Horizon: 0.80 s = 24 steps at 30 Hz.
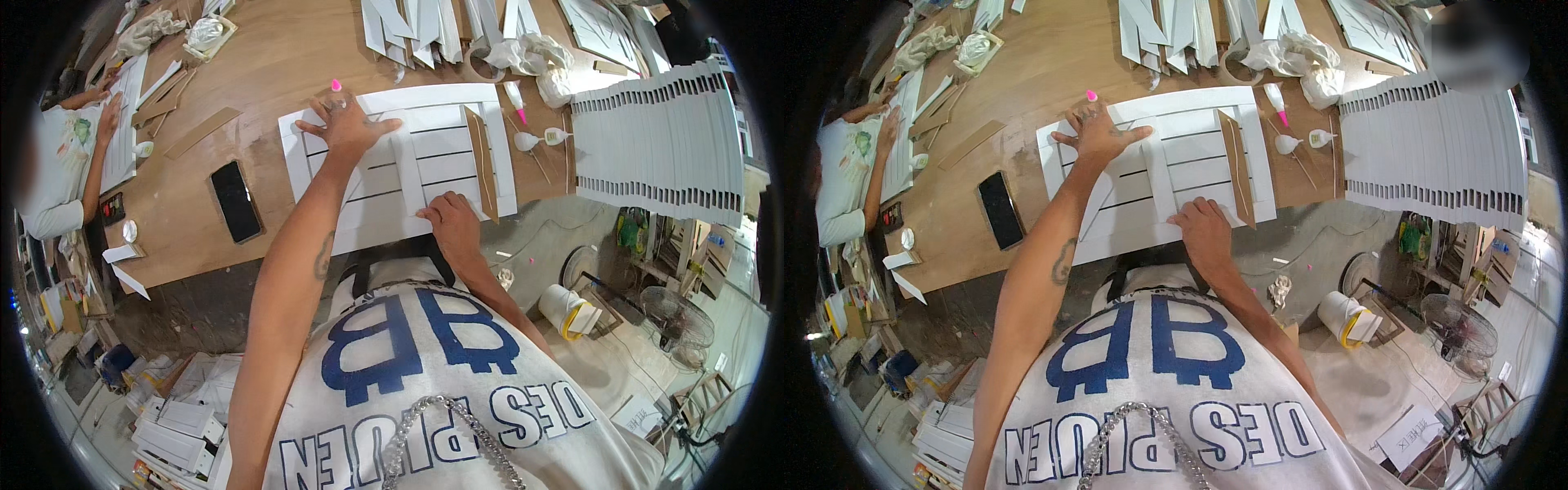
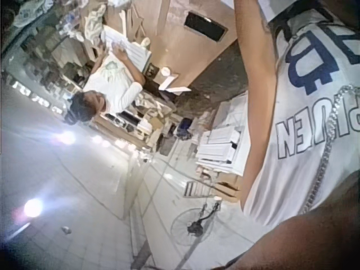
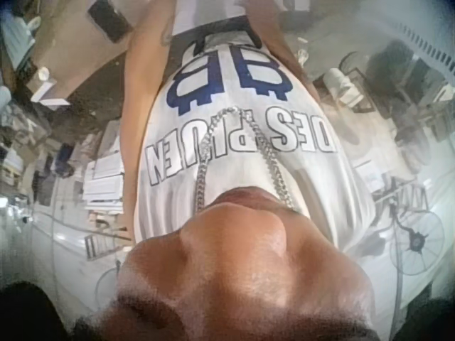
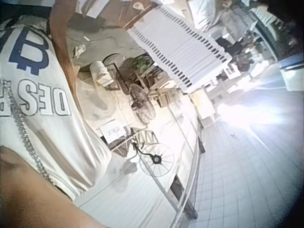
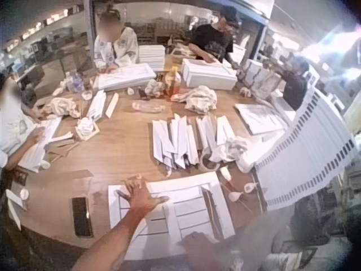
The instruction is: The person assembles white paper or cardboard parts by applying glue and pressing them onto a larger white board with pre-cut slots. They handle multiple small pieces, aligning and securing them into place while working at a shared table with others.
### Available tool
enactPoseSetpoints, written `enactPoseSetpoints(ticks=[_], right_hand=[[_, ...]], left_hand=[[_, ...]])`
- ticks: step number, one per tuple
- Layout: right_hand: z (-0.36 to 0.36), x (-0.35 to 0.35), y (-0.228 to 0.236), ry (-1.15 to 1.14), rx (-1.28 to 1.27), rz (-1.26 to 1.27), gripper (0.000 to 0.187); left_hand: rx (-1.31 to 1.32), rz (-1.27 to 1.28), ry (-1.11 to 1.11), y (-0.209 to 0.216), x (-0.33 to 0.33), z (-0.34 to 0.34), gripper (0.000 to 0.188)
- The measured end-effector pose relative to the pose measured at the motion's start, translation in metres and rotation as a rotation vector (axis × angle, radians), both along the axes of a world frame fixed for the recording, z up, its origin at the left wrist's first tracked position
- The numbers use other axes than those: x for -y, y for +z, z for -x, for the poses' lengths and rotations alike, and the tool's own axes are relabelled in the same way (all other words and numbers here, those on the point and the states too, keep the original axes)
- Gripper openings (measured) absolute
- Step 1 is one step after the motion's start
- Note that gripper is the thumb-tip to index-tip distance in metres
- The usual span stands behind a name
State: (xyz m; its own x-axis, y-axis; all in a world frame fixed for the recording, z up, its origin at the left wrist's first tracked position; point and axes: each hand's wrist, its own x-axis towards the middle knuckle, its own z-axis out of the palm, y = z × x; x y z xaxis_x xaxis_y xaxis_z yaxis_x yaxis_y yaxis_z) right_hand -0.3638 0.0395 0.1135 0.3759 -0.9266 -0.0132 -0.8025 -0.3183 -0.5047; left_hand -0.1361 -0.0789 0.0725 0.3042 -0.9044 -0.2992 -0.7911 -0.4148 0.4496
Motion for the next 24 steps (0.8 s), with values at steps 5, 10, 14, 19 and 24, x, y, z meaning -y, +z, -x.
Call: enactPoseSetpoints(ticks=[5, 10, 14, 19, 24], right_hand=[[-0.002, -0.001, -0.009, -0.050, -0.006, -0.008, 0.016], [-0.005, 0.000, -0.004, -0.043, -0.062, -0.008, 0.021], [-0.006, -0.001, -0.012, -0.067, -0.096, 0.000, 0.023], [0.013, 0.012, -0.004, -0.056, 0.112, -0.275, 0.021], [0.002, -0.004, 0.005, 0.051, 0.026, -0.010, 0.027]], left_hand=[[0.028, 0.018, -0.008, -0.008, 0.002, -0.002, 0.127], [0.000, 0.084, -0.064, -0.027, 0.004, -0.011, 0.133], [-0.014, 0.036, -0.072, -0.027, 0.003, -0.009, 0.137], [-0.034, 0.030, -0.047, -0.014, 0.002, -0.007, 0.142], [-0.037, 0.025, -0.047, -0.011, 0.002, -0.004, 0.142]])
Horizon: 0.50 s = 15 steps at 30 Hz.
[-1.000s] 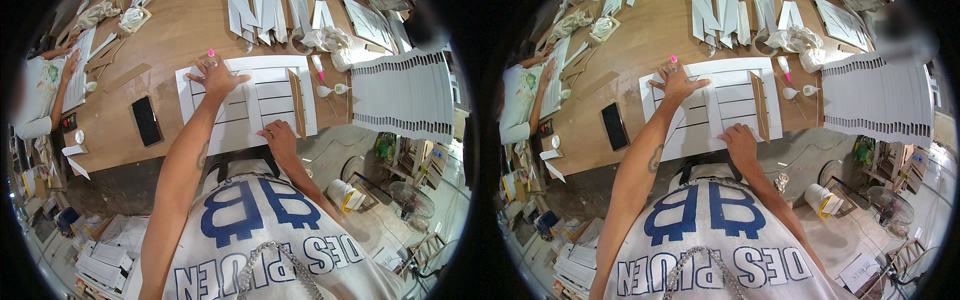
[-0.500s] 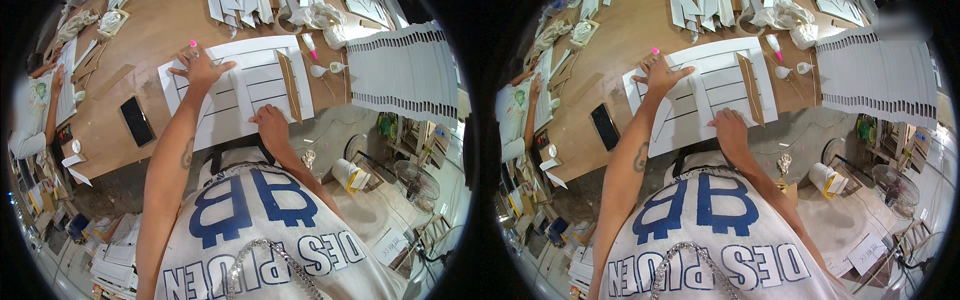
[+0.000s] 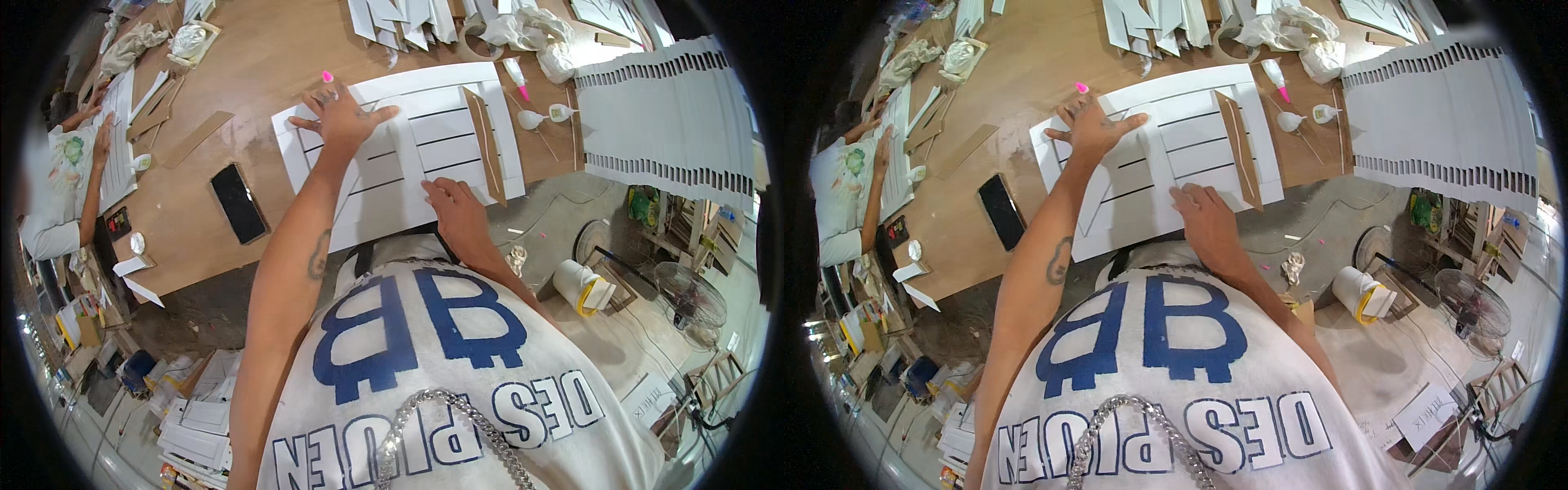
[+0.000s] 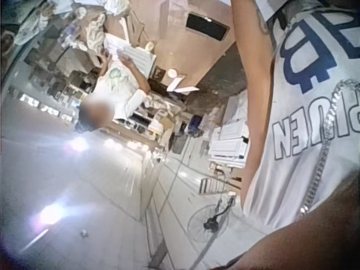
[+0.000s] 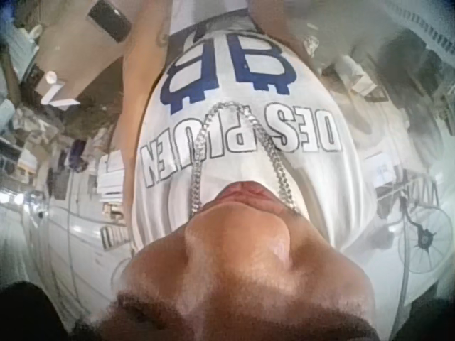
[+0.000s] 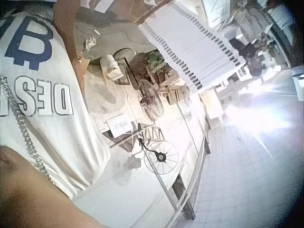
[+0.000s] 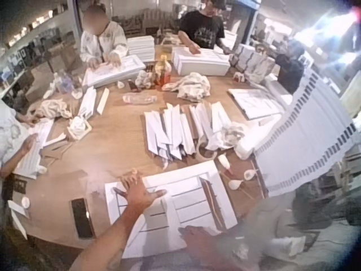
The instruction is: The person assembles white paper or cardboard parts by applying glue and pressing them onto a larger white board with pre-cut slots. They handle multiple small pieces, aligning and securing them into place while working at a shared table with others.
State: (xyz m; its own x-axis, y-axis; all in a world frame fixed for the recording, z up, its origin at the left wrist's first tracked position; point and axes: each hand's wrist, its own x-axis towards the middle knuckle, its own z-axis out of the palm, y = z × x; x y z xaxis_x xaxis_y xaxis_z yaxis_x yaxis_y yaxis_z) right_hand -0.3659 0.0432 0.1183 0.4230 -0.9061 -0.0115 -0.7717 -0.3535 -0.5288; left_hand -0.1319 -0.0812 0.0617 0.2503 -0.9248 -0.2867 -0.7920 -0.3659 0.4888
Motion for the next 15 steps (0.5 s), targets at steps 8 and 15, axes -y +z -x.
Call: enactPoseSetpoints(ticks=[8, 15], right_hand=[[-0.008, -0.022, 0.019, 0.298, -0.494, 0.062, 0.064], [-0.017, -0.031, 0.014, 0.239, -0.545, 0.023, 0.072]], left_hand=[[0.051, 0.127, 0.023, -0.009, -0.007, 0.000, 0.133], [-0.043, 0.054, -0.011, -0.005, -0.008, -0.003, 0.138]])
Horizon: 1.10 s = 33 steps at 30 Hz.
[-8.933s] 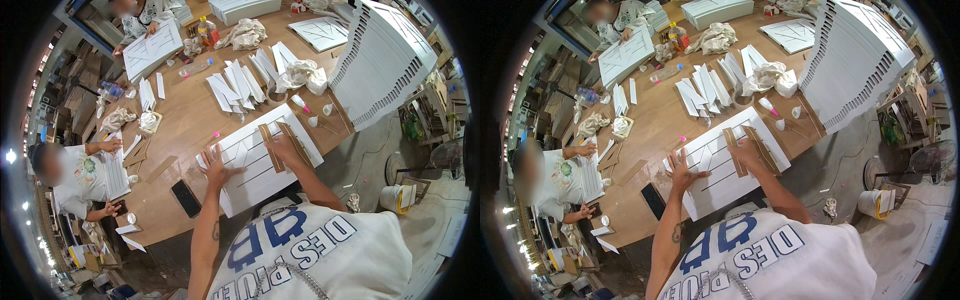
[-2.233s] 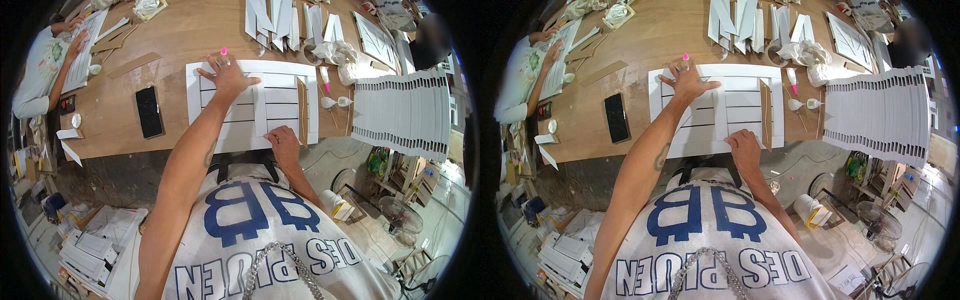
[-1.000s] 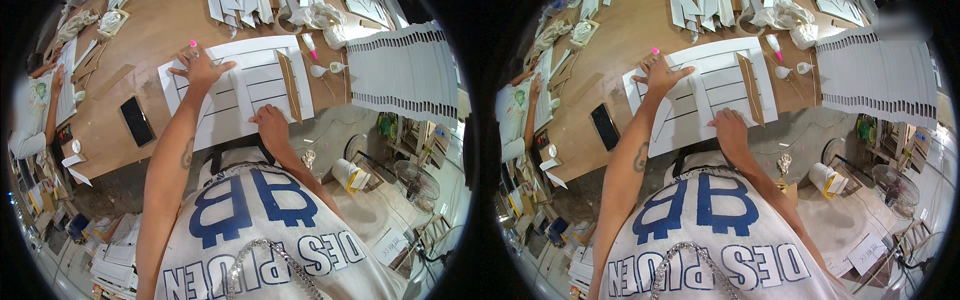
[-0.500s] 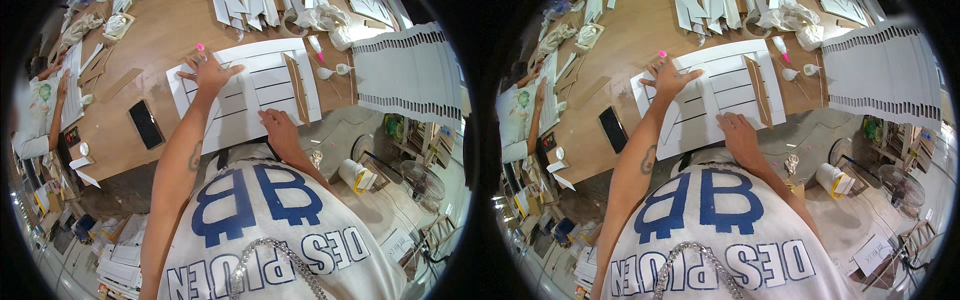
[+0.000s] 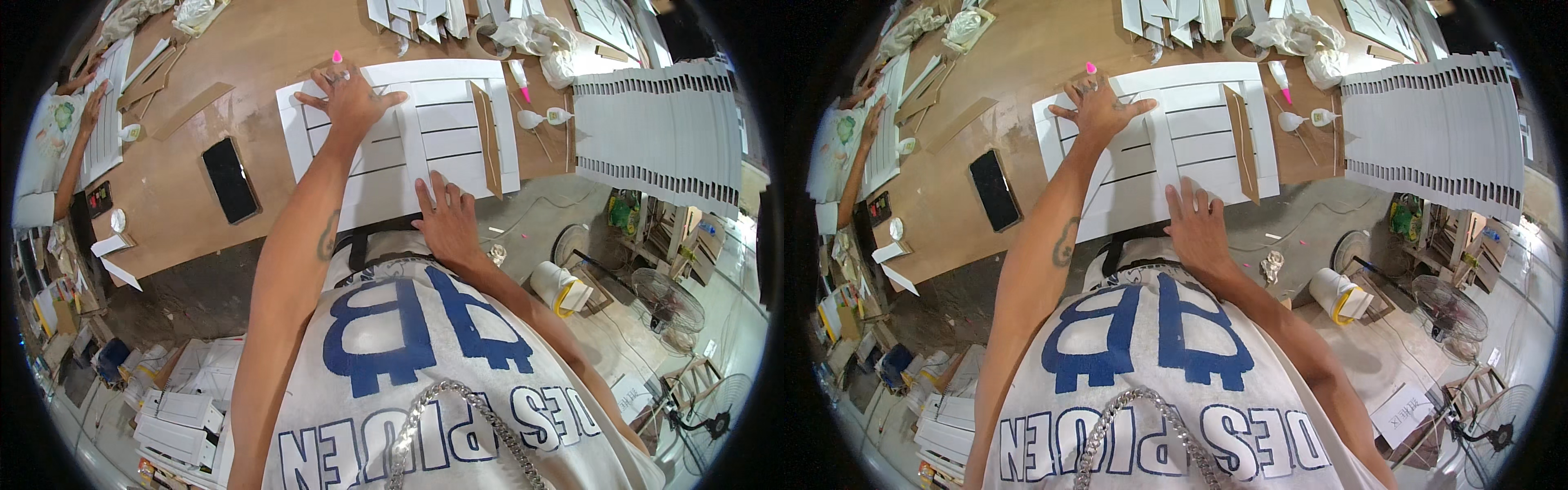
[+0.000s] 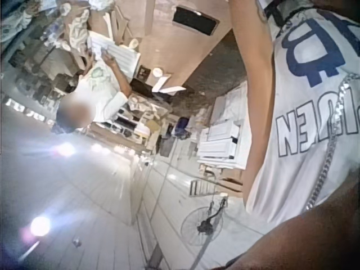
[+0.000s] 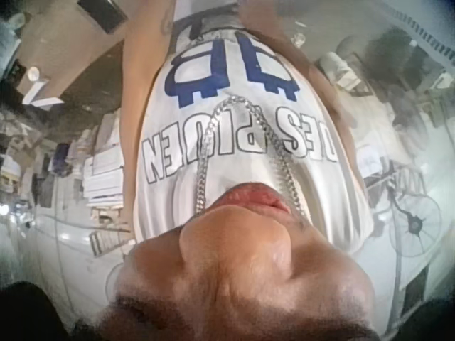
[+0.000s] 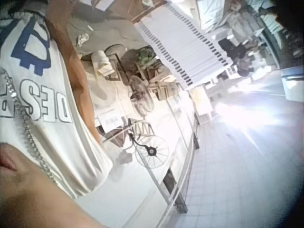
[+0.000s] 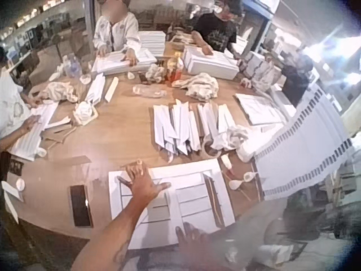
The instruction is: The person assembles white paper or cardboard parts by applying glue and pressing them onto a larger white board with pre-cut slots. They handle multiple small pieces, aligning and securing them into place while working at a shared table with others.
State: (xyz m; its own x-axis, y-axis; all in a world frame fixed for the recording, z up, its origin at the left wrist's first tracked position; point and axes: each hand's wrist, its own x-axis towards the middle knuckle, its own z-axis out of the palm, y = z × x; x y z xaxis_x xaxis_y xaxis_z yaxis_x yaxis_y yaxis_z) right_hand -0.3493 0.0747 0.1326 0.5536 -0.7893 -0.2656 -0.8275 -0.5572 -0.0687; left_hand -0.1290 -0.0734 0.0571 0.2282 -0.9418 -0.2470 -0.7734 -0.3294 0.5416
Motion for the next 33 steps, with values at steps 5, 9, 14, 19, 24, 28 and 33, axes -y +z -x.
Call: enactPoseSetpoints(ticks=[5, 9, 14, 19, 24, 28, 33], right_hand=[[0.002, 0.004, -0.001, -0.018, 0.002, -0.059, 0.074], [0.000, 0.011, 0.017, -0.039, -0.040, -0.132, 0.071], [0.010, 0.006, 0.013, 0.081, -0.029, -0.072, 0.074], [0.016, 0.022, 0.020, 0.208, -0.049, -0.147, 0.073], [0.019, 0.041, 0.018, 0.311, -0.161, -0.214, 0.070], [0.013, 0.052, 0.022, 0.342, -0.221, -0.237, 0.066], [0.019, 0.051, 0.008, 0.280, -0.057, -0.243, 0.069]], left_hand=[[0.067, -0.012, 0.016, -0.004, 0.004, 0.003, 0.137], [0.037, 0.010, 0.016, -0.002, 0.003, 0.003, 0.139], [0.060, 0.056, 0.046, 0.000, 0.004, 0.000, 0.143], [0.050, 0.001, 0.030, 0.007, 0.001, 0.005, 0.142], [0.081, 0.074, 0.085, 0.020, -0.003, 0.013, 0.113], [0.253, 0.323, -0.148, -0.004, -0.014, 0.019, 0.099], [0.252, 0.123, -0.492, 0.024, -0.057, 0.043, 0.109]])
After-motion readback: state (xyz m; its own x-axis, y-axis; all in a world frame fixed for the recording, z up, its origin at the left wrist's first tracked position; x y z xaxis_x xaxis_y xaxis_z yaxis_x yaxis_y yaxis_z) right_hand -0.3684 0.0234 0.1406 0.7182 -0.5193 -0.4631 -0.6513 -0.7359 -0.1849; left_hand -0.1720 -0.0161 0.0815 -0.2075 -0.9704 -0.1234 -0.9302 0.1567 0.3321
